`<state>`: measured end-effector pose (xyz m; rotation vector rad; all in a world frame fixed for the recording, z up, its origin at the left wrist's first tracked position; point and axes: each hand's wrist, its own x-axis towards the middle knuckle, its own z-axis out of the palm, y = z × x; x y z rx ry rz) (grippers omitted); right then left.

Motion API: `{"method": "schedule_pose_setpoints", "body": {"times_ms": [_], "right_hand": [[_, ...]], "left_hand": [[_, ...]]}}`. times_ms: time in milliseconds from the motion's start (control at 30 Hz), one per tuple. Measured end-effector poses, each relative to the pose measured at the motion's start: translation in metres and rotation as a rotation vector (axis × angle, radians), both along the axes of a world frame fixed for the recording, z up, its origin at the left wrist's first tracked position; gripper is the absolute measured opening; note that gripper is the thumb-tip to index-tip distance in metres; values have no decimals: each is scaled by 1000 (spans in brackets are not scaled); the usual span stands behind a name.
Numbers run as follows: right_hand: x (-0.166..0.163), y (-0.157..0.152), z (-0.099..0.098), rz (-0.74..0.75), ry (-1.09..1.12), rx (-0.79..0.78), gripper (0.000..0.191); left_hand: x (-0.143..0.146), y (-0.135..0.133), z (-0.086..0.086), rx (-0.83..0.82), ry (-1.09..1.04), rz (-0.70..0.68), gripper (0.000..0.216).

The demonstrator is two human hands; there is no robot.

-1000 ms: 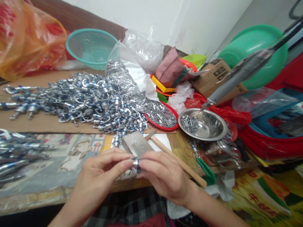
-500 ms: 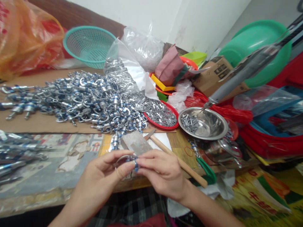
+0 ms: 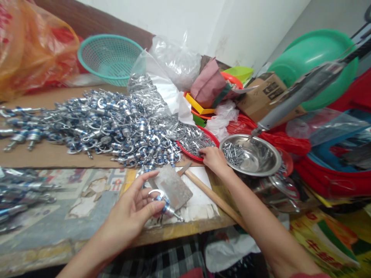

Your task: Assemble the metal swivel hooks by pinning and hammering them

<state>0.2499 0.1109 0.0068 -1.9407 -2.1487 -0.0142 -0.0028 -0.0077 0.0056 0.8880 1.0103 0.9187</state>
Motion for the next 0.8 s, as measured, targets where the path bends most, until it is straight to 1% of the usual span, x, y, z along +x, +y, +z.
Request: {"method": "schedule_pose_setpoints", "body": {"times_ms": [67, 167, 267, 400, 467, 533, 567, 633, 667, 700, 733, 800], "right_hand": [[1, 7, -6, -3, -32, -19, 26], [-1, 9, -8, -10, -34, -16, 28], [3, 11, -3, -31, 13, 10, 31], [7, 9, 7, -46, 153, 43, 25], [-2, -4, 13, -24, 236, 38, 25], [-18, -26, 19, 41, 380, -33, 25], [-29, -41, 21, 83, 470, -98, 25], [-51, -70, 24, 179, 787, -350, 19], [-61, -83, 25, 214, 873, -444, 15], [-70, -94, 26, 247, 901, -486, 13], [-77, -102, 26, 278, 868, -479, 12], [-87, -110, 26, 328, 723, -379, 13]], "left_hand": [[-2, 4, -2, -3, -17, -27, 67], [-5, 9, -6, -14, -32, -66, 68], [-7, 11, -7, -9, -47, -85, 68], [-6, 12, -5, -16, -54, -58, 71], [-5, 12, -4, -20, -56, -49, 72], [-4, 12, -4, -24, -60, -48, 72], [-4, 12, -4, -24, -63, -49, 72], [-4, 13, -5, -22, -67, -57, 73], [-5, 14, -6, -19, -67, -61, 74], [-5, 14, -7, -15, -67, -64, 74], [-5, 14, -7, -11, -67, -67, 73], [-6, 14, -7, -8, -68, -69, 73]]}}
